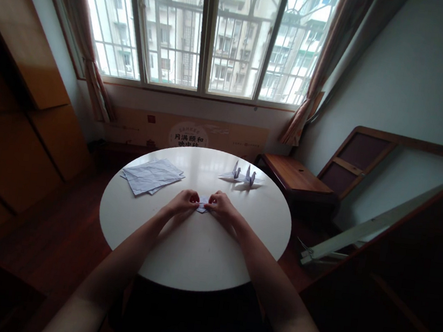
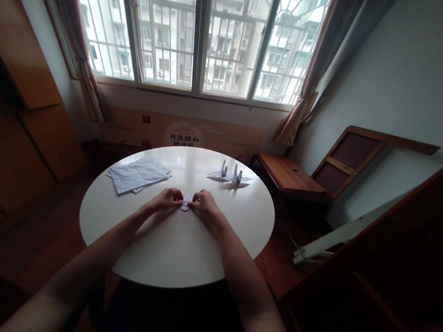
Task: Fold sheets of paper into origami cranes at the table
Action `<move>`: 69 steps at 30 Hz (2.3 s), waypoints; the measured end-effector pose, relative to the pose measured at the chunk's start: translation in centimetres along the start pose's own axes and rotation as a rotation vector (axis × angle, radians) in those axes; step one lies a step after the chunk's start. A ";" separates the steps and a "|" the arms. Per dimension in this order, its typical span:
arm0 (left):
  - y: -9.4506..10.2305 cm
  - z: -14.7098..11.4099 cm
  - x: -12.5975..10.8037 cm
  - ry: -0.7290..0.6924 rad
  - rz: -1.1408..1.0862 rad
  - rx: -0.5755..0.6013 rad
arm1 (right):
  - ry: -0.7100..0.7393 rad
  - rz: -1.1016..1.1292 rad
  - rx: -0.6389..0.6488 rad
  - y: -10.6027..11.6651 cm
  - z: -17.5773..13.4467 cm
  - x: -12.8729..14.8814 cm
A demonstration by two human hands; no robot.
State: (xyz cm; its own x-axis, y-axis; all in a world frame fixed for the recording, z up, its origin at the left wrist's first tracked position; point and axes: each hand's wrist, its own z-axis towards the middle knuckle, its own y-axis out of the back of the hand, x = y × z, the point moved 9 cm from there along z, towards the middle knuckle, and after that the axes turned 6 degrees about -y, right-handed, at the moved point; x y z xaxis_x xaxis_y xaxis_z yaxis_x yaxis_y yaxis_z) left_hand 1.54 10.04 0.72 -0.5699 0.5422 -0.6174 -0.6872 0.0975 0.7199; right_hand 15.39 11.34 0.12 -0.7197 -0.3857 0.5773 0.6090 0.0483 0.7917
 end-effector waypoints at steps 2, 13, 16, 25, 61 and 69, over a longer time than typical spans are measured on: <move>-0.2 0.0 0.0 -0.007 -0.009 0.016 | -0.006 0.010 0.013 0.0 0.0 0.0; 0.0 -0.1 -1.0 -0.038 0.048 0.015 | 0.009 0.017 0.043 0.1 0.0 0.0; -0.1 -0.1 -0.8 -0.047 0.054 0.018 | 0.013 0.001 0.042 0.1 0.1 0.1; -0.3 -0.2 -0.7 -0.071 0.082 0.025 | 0.023 0.006 0.042 0.1 0.1 0.1; -0.6 -0.2 -0.6 -0.105 0.095 0.046 | 0.044 0.015 0.054 0.1 0.2 0.3; -0.6 -0.3 -0.6 -0.102 0.098 0.046 | 0.039 0.018 0.051 0.1 0.1 0.3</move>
State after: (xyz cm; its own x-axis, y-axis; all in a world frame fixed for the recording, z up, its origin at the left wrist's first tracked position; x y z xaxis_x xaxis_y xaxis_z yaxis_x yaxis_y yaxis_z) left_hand 2.16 9.47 0.55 -0.5829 0.6325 -0.5101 -0.6078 0.0772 0.7903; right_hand 15.22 11.32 0.41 -0.6945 -0.4201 0.5841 0.6033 0.1022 0.7909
